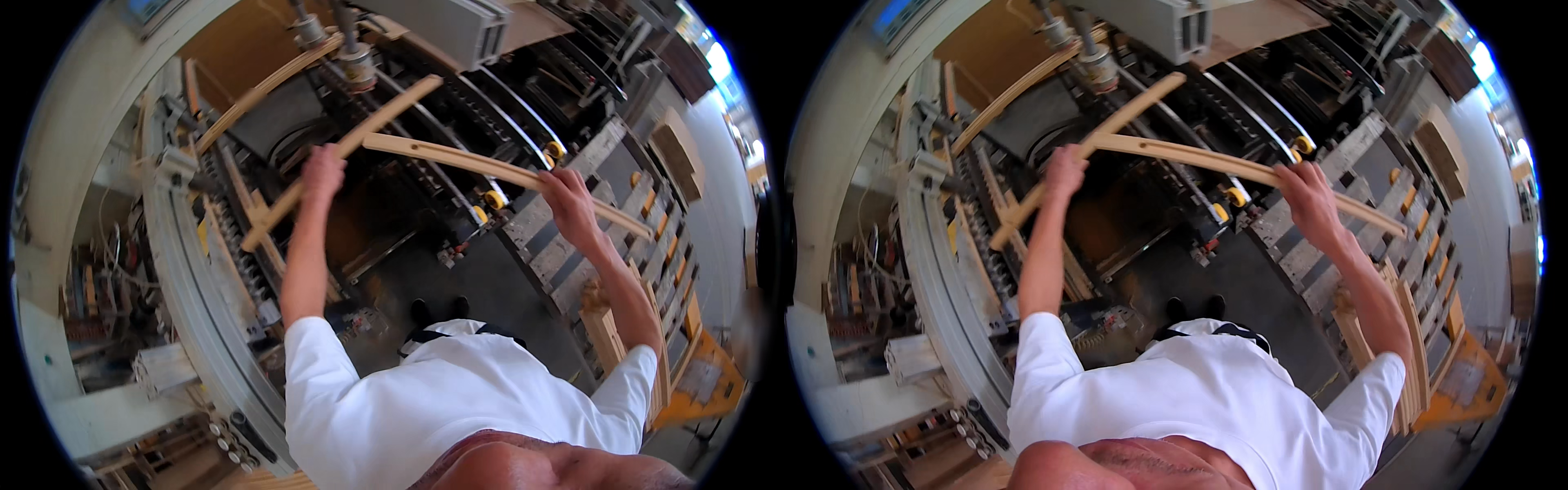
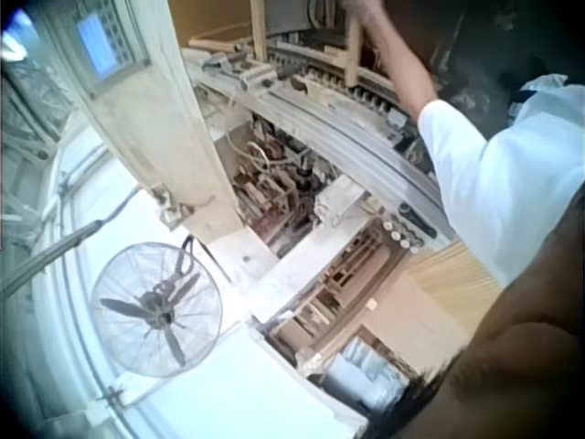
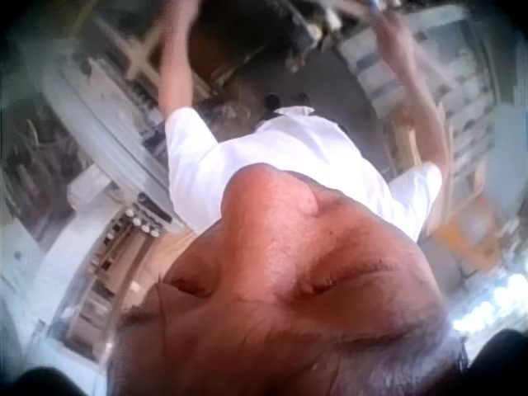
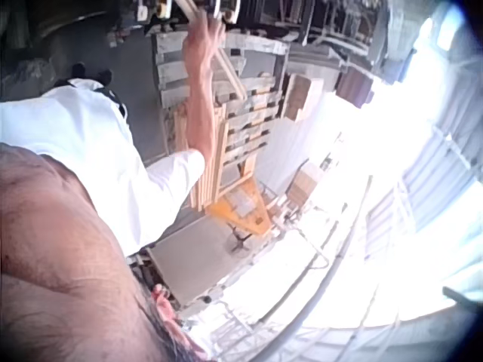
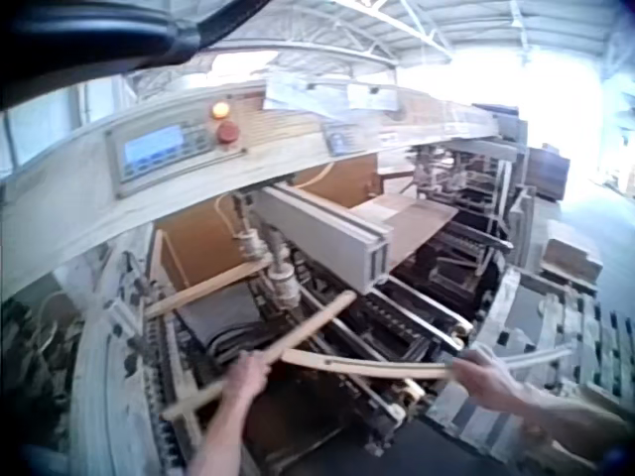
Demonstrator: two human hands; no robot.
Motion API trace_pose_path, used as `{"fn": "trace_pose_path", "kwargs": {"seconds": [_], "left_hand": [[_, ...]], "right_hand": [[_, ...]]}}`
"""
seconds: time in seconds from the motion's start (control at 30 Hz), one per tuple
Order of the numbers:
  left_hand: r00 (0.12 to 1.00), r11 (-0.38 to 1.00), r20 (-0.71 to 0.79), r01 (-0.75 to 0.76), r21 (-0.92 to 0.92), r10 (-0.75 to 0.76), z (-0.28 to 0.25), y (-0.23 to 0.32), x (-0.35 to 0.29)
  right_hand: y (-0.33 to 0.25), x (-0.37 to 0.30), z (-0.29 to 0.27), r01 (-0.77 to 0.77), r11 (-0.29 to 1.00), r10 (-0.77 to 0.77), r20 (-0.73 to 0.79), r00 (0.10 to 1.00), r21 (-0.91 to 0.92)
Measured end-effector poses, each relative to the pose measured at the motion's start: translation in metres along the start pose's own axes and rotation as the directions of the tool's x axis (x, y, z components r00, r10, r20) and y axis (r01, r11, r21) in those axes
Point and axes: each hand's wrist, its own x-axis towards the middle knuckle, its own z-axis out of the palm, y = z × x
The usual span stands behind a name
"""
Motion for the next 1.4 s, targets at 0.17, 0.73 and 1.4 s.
{"fn": "trace_pose_path", "kwargs": {"seconds": [0.17,0.73,1.4], "left_hand": [[0.966,0.974,0.253,0.111,-0.196,-0.059,-0.017,0.121,-0.125],[0.718,0.618,0.285,0.693,-0.372,-0.634,-0.089,0.196,-0.393],[0.062,0.019,0.139,0.958,-0.287,-0.988,-0.038,0.243,-0.584]], "right_hand": [[-0.007,0.13,0.1,0.251,0.96,-0.262,0.088,0.961,0.12],[-0.122,0.337,0.367,0.498,0.866,-0.487,0.144,0.861,-0.046],[-0.109,0.385,0.41,0.594,0.782,-0.53,0.303,0.792,-0.188]]}}
